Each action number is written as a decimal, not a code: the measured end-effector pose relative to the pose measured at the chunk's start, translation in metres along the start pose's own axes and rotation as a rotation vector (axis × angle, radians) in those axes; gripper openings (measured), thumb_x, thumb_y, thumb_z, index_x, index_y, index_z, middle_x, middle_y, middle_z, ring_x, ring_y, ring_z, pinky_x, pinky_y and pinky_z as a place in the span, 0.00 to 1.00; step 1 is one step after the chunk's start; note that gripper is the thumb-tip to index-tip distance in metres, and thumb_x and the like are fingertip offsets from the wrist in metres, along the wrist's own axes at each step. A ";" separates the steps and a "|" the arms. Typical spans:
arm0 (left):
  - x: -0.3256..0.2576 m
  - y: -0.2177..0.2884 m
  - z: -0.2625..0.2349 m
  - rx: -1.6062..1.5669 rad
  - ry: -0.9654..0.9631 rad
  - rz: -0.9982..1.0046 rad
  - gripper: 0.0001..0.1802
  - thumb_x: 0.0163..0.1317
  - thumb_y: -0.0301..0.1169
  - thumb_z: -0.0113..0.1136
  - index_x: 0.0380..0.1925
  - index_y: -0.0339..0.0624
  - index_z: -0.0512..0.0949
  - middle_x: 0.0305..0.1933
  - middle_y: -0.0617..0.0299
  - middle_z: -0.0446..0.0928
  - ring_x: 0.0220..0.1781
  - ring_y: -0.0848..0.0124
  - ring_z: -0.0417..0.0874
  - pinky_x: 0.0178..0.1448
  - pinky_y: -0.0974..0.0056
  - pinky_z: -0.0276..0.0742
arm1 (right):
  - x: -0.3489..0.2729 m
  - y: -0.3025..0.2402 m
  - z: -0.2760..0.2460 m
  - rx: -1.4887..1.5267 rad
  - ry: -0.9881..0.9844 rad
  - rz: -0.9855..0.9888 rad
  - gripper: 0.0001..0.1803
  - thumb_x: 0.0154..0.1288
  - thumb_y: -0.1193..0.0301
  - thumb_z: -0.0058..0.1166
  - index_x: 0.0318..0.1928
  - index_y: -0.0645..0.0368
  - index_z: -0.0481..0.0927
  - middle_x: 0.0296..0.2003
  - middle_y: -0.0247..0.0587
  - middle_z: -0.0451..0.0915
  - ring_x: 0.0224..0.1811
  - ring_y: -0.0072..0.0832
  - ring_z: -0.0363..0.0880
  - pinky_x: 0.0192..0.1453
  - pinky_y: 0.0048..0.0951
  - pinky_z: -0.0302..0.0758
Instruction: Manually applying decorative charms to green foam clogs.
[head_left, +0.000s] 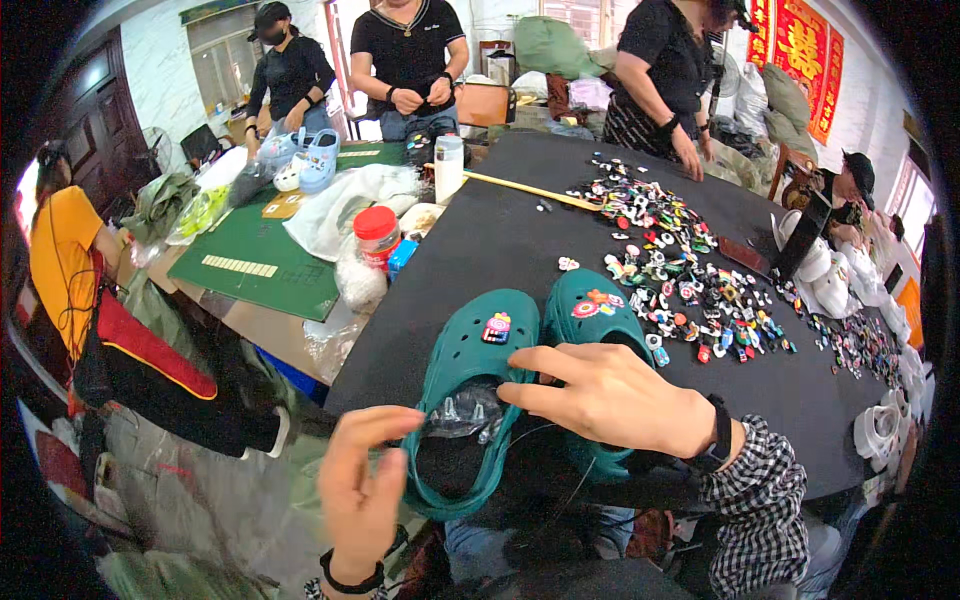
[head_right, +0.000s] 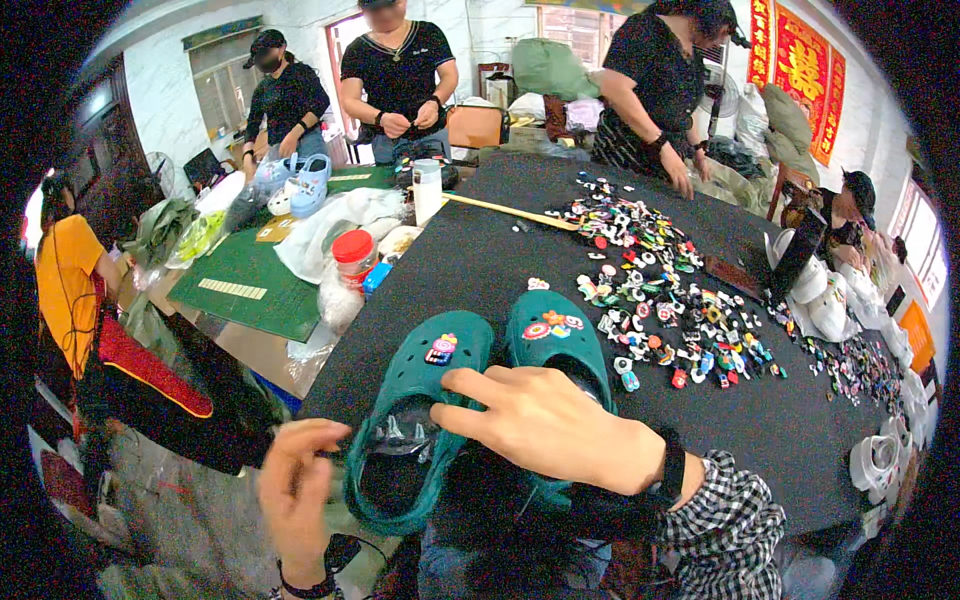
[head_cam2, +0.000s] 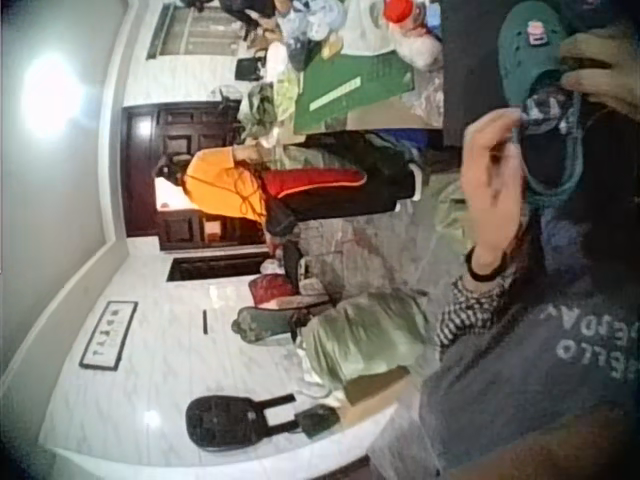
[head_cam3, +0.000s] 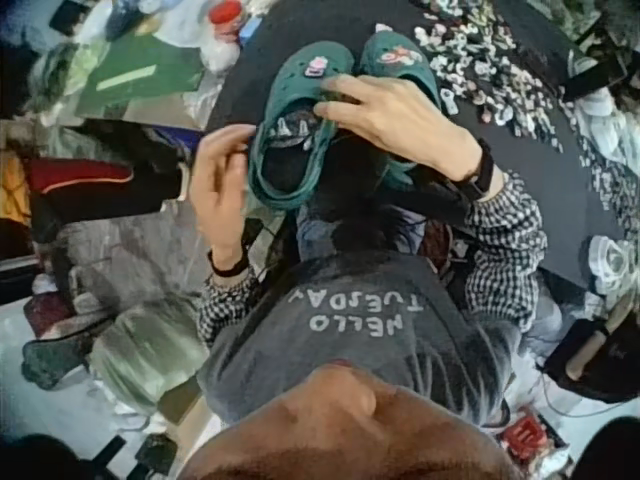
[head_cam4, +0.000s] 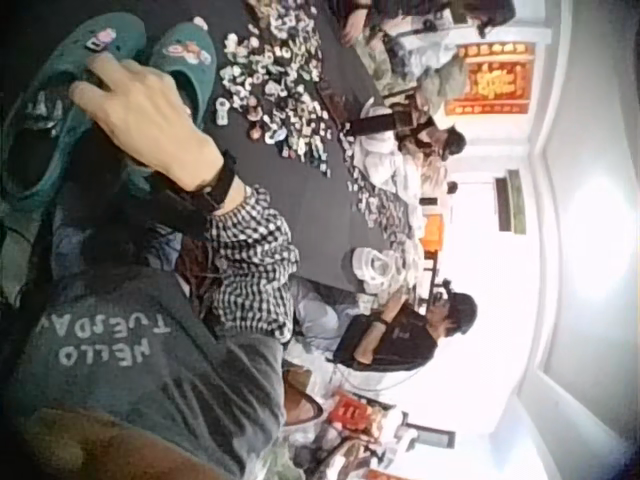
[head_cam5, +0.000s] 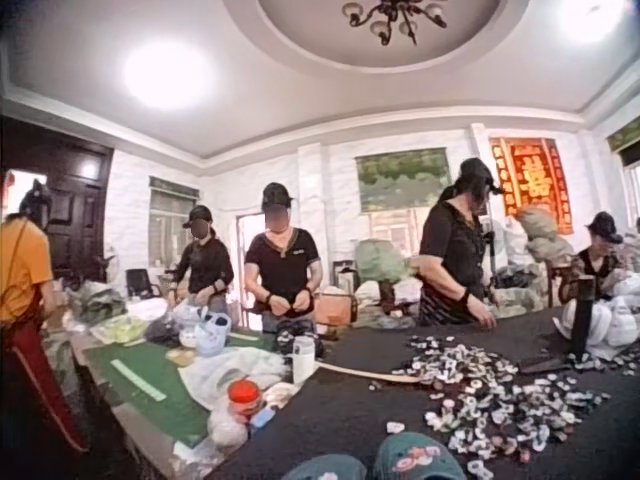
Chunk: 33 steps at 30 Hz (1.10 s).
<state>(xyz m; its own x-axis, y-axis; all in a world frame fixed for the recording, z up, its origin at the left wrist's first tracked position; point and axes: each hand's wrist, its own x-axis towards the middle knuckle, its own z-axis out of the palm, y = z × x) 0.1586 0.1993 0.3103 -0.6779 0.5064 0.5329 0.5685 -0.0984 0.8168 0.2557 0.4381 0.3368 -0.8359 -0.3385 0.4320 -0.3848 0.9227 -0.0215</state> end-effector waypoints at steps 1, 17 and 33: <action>0.003 -0.001 0.003 -0.002 0.005 -0.004 0.13 0.57 0.18 0.53 0.43 0.34 0.79 0.49 0.53 0.78 0.48 0.62 0.77 0.54 0.59 0.73 | 0.001 0.000 0.001 0.002 -0.005 -0.003 0.19 0.53 0.75 0.55 0.49 0.54 0.75 0.45 0.40 0.73 0.35 0.33 0.80 0.34 0.35 0.79; 0.008 -0.026 0.030 0.995 -0.352 0.397 0.13 0.47 0.28 0.63 0.35 0.42 0.78 0.34 0.62 0.71 0.39 0.64 0.72 0.40 0.61 0.67 | 0.005 -0.006 0.012 0.029 0.004 -0.036 0.14 0.55 0.73 0.53 0.44 0.57 0.73 0.41 0.42 0.70 0.33 0.33 0.79 0.34 0.33 0.79; -0.007 -0.009 0.014 0.429 -0.452 0.197 0.18 0.52 0.27 0.62 0.45 0.40 0.75 0.53 0.56 0.73 0.59 0.60 0.72 0.61 0.54 0.71 | -0.005 -0.020 0.008 -0.127 0.021 -0.100 0.11 0.54 0.70 0.51 0.37 0.61 0.71 0.34 0.40 0.67 0.32 0.28 0.75 0.34 0.27 0.77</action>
<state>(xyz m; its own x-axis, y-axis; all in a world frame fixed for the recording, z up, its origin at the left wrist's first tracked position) 0.1645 0.2083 0.2957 -0.3324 0.8333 0.4418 0.8612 0.0771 0.5024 0.2644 0.4202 0.3283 -0.7868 -0.4273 0.4454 -0.4122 0.9009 0.1361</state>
